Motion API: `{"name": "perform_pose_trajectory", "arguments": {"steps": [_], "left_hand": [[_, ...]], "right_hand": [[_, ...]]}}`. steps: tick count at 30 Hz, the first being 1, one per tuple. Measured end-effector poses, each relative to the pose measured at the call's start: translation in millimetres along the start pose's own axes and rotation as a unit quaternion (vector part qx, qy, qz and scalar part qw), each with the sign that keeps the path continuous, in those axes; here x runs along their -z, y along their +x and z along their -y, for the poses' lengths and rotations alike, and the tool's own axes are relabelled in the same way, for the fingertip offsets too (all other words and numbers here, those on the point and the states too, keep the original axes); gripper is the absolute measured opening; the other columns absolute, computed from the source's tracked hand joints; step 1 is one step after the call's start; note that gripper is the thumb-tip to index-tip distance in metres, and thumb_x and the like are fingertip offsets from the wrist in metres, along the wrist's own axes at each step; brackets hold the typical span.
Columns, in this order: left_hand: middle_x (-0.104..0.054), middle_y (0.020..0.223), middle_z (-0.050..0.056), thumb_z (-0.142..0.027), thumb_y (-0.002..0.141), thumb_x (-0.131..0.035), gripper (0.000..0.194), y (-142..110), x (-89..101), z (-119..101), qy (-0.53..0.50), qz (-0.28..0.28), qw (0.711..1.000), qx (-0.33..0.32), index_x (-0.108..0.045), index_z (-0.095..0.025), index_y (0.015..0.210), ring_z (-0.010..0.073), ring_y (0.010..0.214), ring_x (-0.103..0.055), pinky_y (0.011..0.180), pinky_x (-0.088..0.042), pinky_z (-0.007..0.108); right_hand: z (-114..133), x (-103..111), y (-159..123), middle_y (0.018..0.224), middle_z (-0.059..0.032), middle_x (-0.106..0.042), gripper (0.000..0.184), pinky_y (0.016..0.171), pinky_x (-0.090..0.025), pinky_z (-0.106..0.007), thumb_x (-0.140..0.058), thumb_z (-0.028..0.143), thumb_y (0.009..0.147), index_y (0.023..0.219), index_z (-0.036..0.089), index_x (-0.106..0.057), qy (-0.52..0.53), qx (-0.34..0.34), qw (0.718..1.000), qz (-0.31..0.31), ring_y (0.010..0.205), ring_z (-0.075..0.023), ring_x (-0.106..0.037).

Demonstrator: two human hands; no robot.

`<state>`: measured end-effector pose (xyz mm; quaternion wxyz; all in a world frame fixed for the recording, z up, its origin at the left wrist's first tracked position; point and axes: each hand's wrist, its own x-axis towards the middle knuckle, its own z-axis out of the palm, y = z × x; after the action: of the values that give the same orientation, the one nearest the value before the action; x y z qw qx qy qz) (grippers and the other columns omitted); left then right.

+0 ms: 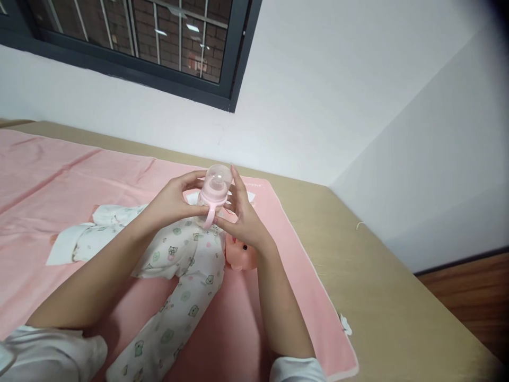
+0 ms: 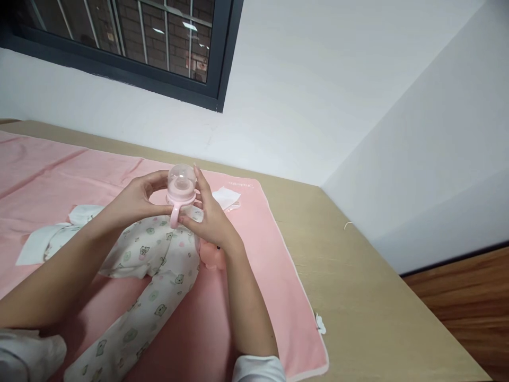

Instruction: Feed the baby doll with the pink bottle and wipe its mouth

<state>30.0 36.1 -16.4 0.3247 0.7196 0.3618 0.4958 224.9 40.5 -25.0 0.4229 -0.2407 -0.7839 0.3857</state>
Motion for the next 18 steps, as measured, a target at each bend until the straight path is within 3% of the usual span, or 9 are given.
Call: {"name": "perform_pose_trajectory", "arguments": {"steps": [10, 14, 18], "left_hand": [[-0.056, 0.136, 0.011, -0.030, 0.069, -0.082, 0.076, 1, -3.5, 5, -0.027, 0.049, 0.998, -0.010, -0.049, -0.022, 0.138, 0.0303, 0.123, -0.055, 0.108, -0.041, 0.045], [-0.051, 0.141, 0.013, -0.037, 0.076, -0.077, 0.082, -1, -3.3, 6, -0.011, 0.078, 0.997, 0.002, -0.038, -0.021, 0.145, 0.0296, 0.127, -0.051, 0.108, -0.040, 0.046], [-0.054, 0.138, 0.011, -0.047, 0.082, -0.070, 0.078, -5, 2.1, 4, 0.065, 0.069, 0.995, 0.044, -0.033, -0.028, 0.148, 0.0285, 0.128, -0.049, 0.105, -0.042, 0.047]], "right_hand": [[-10, -5, 3, 0.152, -0.0071, -0.036, 0.101, 0.106, -0.046, -0.050, -0.075, 0.045, 0.075, 0.153, 0.037, -0.011, -0.026, 0.006, 0.999, -0.045, 0.135, -0.0292, -0.044], [-16, 2, 4, 0.150, -0.0083, -0.038, 0.104, 0.102, -0.049, -0.049, -0.075, 0.046, 0.074, 0.153, 0.037, -0.009, -0.042, -0.011, 0.998, -0.050, 0.130, -0.0292, -0.049], [-33, 22, 4, 0.148, -0.0080, -0.039, 0.103, 0.097, -0.052, -0.043, -0.074, 0.040, 0.076, 0.153, 0.039, -0.006, -0.068, -0.005, 0.991, -0.113, 0.122, -0.0255, -0.055]]}}
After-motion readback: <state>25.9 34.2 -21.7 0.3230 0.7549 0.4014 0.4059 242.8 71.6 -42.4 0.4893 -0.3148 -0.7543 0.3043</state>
